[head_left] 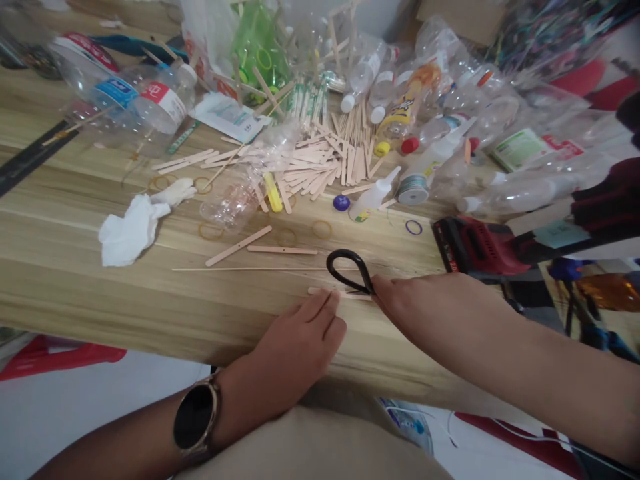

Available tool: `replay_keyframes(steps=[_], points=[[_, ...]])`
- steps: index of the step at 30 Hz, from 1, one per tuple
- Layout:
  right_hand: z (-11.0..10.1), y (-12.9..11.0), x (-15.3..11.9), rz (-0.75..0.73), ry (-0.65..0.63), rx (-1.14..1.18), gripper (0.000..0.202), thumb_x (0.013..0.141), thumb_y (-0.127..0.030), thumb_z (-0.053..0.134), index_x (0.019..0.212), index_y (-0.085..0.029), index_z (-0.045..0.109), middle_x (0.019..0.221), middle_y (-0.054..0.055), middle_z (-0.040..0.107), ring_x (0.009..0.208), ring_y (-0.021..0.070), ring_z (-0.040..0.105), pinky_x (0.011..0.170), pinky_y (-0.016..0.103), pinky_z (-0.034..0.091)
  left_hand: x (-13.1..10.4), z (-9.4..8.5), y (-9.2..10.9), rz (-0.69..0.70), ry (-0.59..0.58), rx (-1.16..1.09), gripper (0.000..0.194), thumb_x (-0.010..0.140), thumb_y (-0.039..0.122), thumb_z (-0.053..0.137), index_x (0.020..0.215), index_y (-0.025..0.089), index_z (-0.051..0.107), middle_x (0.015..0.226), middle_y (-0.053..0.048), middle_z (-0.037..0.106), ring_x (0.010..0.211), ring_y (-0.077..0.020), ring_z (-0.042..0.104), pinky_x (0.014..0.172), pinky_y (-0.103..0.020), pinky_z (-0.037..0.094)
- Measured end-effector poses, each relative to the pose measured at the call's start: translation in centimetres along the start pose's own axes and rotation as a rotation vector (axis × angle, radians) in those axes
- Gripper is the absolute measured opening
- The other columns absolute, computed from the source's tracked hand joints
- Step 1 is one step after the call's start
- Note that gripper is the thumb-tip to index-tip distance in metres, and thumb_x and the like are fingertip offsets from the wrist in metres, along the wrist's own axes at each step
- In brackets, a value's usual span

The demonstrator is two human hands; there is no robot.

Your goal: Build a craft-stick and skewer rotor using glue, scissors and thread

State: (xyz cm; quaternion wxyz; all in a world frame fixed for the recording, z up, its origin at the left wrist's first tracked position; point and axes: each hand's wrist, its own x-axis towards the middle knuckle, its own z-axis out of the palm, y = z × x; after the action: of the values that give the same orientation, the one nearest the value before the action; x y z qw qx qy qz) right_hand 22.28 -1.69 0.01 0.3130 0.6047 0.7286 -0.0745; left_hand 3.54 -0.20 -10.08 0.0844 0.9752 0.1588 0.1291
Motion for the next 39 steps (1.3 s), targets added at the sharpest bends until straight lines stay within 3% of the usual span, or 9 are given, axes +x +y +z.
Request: replay_keyframes(steps=[9,16,26,39], points=[[-0.2,-0.31,0.04,0.005,-0.05,0.0,0.031,0.078,0.005,0.046,0.095,-0.017,0.06,0.071,0.008,0.072,0.063,0.0293,0.073,0.043,0.03,0.04,-0.03,0.09,0.02,-0.004,0.003,-0.007,0.013,0.092,0.013,0.051,0.103,0.01,0.055,0.134,-0.021,0.058,0.125,-0.0308,0.055,0.1,-0.041,0.048],[0.06,-0.34,0.07,0.01,0.024,-0.019,0.031,0.078,0.006,0.045,0.091,-0.018,0.06,0.066,0.006,0.071,0.056,0.0303,0.071,0.04,0.031,0.033,-0.14,0.12,0.0,-0.005,0.013,-0.013,0.014,0.09,0.011,0.055,0.103,0.01,0.055,0.133,-0.023,0.058,0.124,-0.032,0.056,0.1,-0.041,0.048],[-0.12,-0.34,-0.18,0.004,-0.017,-0.02,0.031,0.078,0.006,0.045,0.094,-0.017,0.06,0.072,0.008,0.073,0.062,0.031,0.073,0.045,0.032,0.046,-0.17,0.36,0.19,-0.018,0.025,-0.006,0.015,0.091,0.012,0.053,0.105,0.009,0.055,0.132,-0.021,0.059,0.123,-0.0319,0.056,0.099,-0.041,0.049],[-0.18,-0.59,0.31,0.024,-0.046,-0.004,0.035,0.077,0.005,0.046,0.097,-0.018,0.063,0.075,0.01,0.075,0.066,0.0313,0.073,0.045,0.031,0.044,0.09,0.29,0.19,-0.039,0.07,-0.011,0.005,0.09,0.014,0.057,0.094,0.012,0.056,0.128,-0.019,0.063,0.121,-0.0309,0.058,0.098,-0.039,0.052]])
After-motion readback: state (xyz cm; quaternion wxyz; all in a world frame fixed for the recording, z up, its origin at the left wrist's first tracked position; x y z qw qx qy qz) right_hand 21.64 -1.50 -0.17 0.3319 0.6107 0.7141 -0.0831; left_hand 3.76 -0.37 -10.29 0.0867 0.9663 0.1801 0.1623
